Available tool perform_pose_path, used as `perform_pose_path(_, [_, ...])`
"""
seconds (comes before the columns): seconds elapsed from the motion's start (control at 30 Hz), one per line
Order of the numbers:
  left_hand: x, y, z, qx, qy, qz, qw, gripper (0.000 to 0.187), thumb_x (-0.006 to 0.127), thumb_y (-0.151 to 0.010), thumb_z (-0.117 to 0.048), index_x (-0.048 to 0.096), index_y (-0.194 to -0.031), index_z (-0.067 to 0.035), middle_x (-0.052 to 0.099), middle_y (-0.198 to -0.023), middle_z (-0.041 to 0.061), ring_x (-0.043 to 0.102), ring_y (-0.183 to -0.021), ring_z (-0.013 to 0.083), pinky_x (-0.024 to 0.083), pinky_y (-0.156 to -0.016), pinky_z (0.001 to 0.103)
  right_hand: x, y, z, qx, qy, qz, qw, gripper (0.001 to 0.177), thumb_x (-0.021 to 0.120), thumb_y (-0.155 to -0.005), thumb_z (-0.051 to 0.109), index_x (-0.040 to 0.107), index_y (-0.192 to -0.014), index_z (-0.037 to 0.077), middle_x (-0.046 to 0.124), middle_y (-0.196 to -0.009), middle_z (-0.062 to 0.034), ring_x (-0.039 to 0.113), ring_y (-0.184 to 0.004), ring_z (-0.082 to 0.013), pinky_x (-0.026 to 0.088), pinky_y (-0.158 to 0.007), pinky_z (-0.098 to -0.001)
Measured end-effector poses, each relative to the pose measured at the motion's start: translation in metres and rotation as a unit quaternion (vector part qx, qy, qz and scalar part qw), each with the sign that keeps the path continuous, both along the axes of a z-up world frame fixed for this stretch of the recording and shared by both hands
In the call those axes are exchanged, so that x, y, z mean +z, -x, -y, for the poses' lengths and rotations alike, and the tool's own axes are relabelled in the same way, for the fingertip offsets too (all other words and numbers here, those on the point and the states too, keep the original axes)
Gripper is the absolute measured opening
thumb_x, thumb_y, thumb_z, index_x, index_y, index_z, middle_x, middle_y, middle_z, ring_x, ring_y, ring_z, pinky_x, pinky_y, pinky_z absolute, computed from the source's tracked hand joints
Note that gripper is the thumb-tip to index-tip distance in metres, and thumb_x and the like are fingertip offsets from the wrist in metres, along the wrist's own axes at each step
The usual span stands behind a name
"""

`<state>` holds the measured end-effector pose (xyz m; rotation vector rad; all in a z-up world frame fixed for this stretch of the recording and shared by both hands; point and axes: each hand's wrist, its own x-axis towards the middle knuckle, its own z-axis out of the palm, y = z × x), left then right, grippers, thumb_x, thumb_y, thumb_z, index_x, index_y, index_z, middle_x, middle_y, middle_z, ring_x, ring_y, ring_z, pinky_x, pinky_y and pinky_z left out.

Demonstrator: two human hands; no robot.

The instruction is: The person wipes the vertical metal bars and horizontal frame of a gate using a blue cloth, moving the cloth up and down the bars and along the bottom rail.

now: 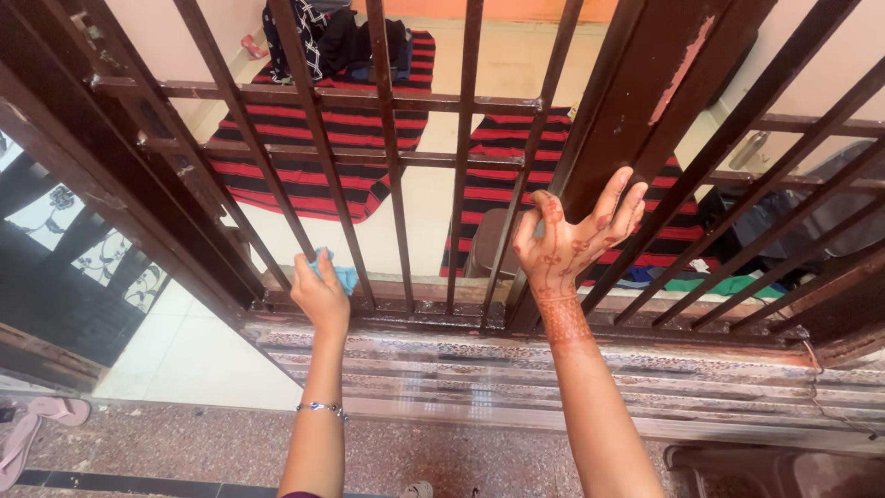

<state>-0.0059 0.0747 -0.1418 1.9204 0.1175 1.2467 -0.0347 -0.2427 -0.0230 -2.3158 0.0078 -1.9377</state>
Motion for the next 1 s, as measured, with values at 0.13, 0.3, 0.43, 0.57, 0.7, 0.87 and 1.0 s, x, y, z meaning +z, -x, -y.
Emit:
perform_pose_path(0.13, [-0.034, 0.002, -0.003, 0.012, -0.011, -0.054, 0.998, 0.027, 0.064, -0.106, -0.02, 0.057, -0.101, 0.005, 0.067, -0.089, 0.025, 0.065, -0.08, 0.0426, 0.049, -0.068, 0.049, -0.03, -0.002, 0.001, -0.003, 0.015, -0.003, 1.0, 0.011, 0.076, -0.097, 0.012, 0.071, -0.102, 0.021, 0.024, -0.167, -0.0301, 0.012, -0.159, -0.0476, 0.016, -0.129, -0.0705])
perform_pose_path(0.3, [-0.076, 0.011, -0.001, -0.007, -0.007, -0.102, 0.995, 0.027, 0.063, -0.105, -0.019, 0.053, -0.108, 0.006, 0.062, -0.1, 0.026, 0.06, -0.09, 0.0425, 0.046, -0.08, 0.049, -0.073, -0.003, -0.004, -0.028, 0.037, -0.002, 0.999, 0.013, 0.082, -0.096, 0.02, 0.07, -0.098, 0.024, 0.03, -0.163, -0.0266, 0.018, -0.155, -0.049, 0.015, -0.124, -0.0724])
perform_pose_path(0.43, [-0.063, 0.017, 0.0, -0.02, 0.012, -0.071, 0.997, 0.027, 0.062, -0.106, -0.018, 0.053, -0.115, 0.006, 0.062, -0.105, 0.026, 0.06, -0.096, 0.0413, 0.046, -0.086, 0.048, -0.084, -0.007, -0.001, -0.024, 0.042, 0.004, 0.999, 0.015, 0.084, -0.096, 0.021, 0.069, -0.097, 0.022, 0.032, -0.163, -0.027, 0.021, -0.154, -0.0498, 0.016, -0.123, -0.0725])
perform_pose_path(0.57, [0.02, 0.016, 0.01, -0.03, -0.012, 0.06, 0.998, 0.021, 0.059, -0.109, -0.013, 0.055, -0.12, 0.004, 0.065, -0.109, 0.023, 0.063, -0.102, 0.0395, 0.048, -0.09, 0.047, -0.086, -0.011, 0.001, -0.021, 0.036, 0.001, 0.999, 0.015, 0.085, -0.094, 0.022, 0.069, -0.096, 0.024, 0.031, -0.163, -0.0259, 0.021, -0.154, -0.0498, 0.015, -0.124, -0.0724])
perform_pose_path(0.7, [0.121, 0.004, 0.009, -0.085, 0.046, 0.087, 0.991, 0.019, 0.056, -0.113, -0.014, 0.054, -0.119, 0.004, 0.066, -0.086, 0.014, 0.068, -0.078, 0.026, 0.051, -0.071, 0.038, -0.089, -0.009, 0.002, -0.03, 0.04, -0.014, 0.999, 0.013, 0.084, -0.092, 0.024, 0.073, -0.1, 0.026, 0.031, -0.163, -0.025, 0.019, -0.154, -0.0487, 0.015, -0.124, -0.0711])
perform_pose_path(0.87, [0.151, -0.008, 0.016, -0.044, 0.017, 0.149, 0.988, 0.016, 0.054, -0.115, -0.012, 0.054, -0.117, 0.004, 0.064, -0.085, 0.014, 0.068, -0.072, 0.024, 0.05, -0.064, 0.036, -0.09, -0.01, 0.003, -0.021, 0.035, -0.01, 0.999, 0.013, 0.085, -0.092, 0.024, 0.073, -0.095, 0.026, 0.03, -0.163, -0.0243, 0.017, -0.155, -0.0476, 0.014, -0.125, -0.0711])
perform_pose_path(1.0, [0.124, -0.011, 0.009, -0.013, 0.008, 0.1, 0.995, 0.019, 0.054, -0.113, -0.013, 0.053, -0.115, 0.006, 0.06, -0.076, 0.017, 0.064, -0.066, 0.0292, 0.044, -0.061, 0.043, -0.091, -0.011, 0.003, -0.015, 0.037, -0.006, 0.999, 0.013, 0.085, -0.091, 0.025, 0.073, -0.095, 0.024, 0.029, -0.164, -0.024, 0.016, -0.156, -0.0469, 0.013, -0.125, -0.0713])
